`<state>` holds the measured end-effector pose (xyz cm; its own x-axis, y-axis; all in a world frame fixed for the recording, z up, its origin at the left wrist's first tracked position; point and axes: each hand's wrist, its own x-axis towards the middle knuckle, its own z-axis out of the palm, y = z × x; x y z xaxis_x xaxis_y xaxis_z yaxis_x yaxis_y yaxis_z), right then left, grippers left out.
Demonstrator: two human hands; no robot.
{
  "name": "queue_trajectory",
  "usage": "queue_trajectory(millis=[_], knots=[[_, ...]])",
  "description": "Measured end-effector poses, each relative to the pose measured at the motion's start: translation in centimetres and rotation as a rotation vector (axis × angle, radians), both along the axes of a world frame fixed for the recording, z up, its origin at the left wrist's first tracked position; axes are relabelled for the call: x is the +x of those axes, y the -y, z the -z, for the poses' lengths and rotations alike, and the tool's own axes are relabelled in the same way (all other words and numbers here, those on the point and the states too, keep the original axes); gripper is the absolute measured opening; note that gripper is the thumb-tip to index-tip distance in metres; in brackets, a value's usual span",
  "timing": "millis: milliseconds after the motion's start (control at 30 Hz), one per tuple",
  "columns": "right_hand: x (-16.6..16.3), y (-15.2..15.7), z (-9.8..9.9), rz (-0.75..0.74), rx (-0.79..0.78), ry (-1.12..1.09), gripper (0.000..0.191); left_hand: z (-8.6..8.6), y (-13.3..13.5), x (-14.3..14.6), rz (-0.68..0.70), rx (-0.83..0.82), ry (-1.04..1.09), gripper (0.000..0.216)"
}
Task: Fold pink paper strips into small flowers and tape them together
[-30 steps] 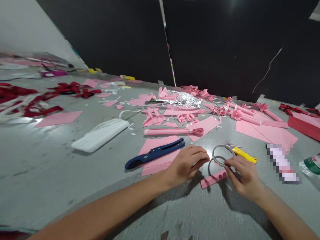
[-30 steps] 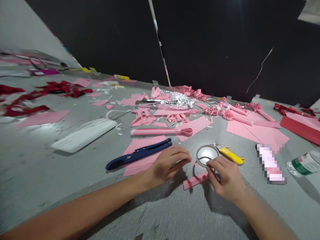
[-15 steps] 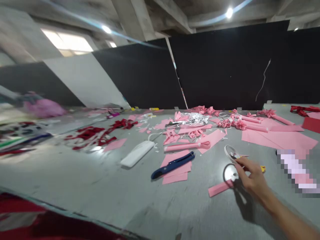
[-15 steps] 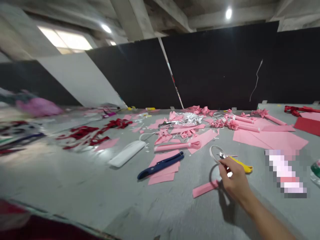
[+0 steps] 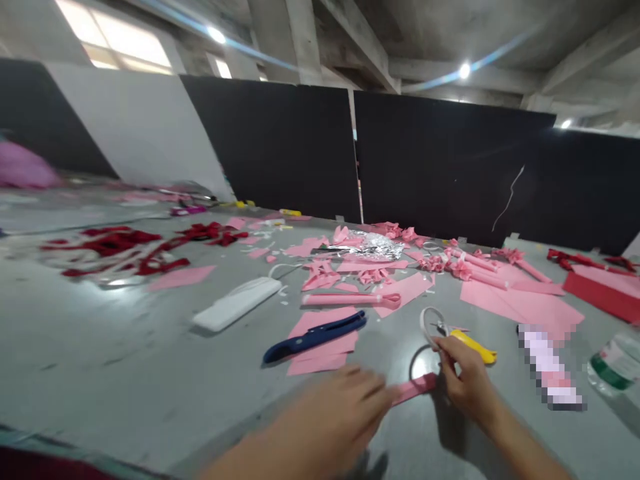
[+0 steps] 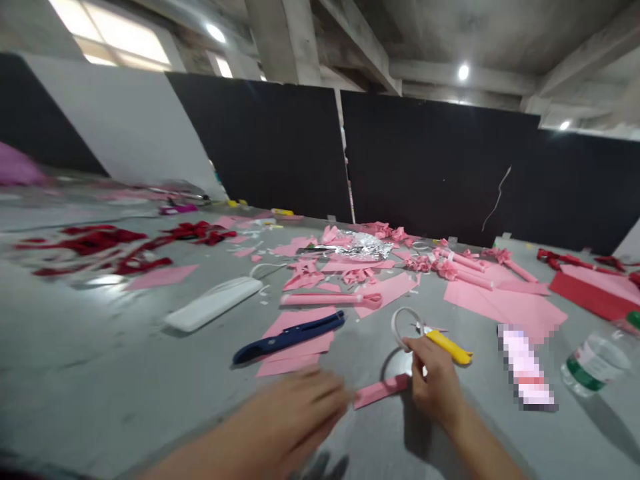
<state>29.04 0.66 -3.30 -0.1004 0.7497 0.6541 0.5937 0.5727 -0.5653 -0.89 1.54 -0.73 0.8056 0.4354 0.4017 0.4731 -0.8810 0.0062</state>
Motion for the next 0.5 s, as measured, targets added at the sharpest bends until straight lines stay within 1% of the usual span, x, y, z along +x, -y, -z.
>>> queue_trajectory(millis=[67,100,133,167,233,300,333,400,500], knots=[[0.5,-0.2,0.0,-0.008,0.034,0.060,0.048,-1.5,-4.1,5.2,0.059,0.101,0.033,0.027],[0.7,-0.3,0.0,-0.005,0.045,0.077,0.049,-1.7,-5.6,7.0,0.069,0.110,0.040,0.031],[0.8,-0.4,0.1,-0.009,0.053,0.085,0.050,-1.5,-6.8,8.3,0.092,0.101,0.055,0.031],[0.7,-0.4,0.2,-0.025,0.049,0.083,0.050,-1.0,-7.7,9.1,0.099,0.075,0.091,0.032],[0.4,-0.1,0.4,-0.075,0.002,0.057,0.047,0.9,-8.5,9.1,0.121,-0.037,0.193,0.026],[0.0,0.5,0.4,-0.090,-0.113,0.020,0.042,2.4,-8.4,8.1,0.144,-0.166,0.276,0.022],[-0.2,0.8,0.3,-0.074,-0.174,0.005,0.038,2.8,-8.3,7.6,0.157,-0.224,0.302,0.023],[-0.4,1.4,-0.2,-0.012,-0.303,-0.036,0.030,2.8,-8.1,6.8,0.179,-0.320,0.335,0.025],[-0.6,1.9,-1.2,0.042,-0.431,-0.074,0.026,1.7,-8.0,6.5,0.194,-0.553,0.402,0.023]])
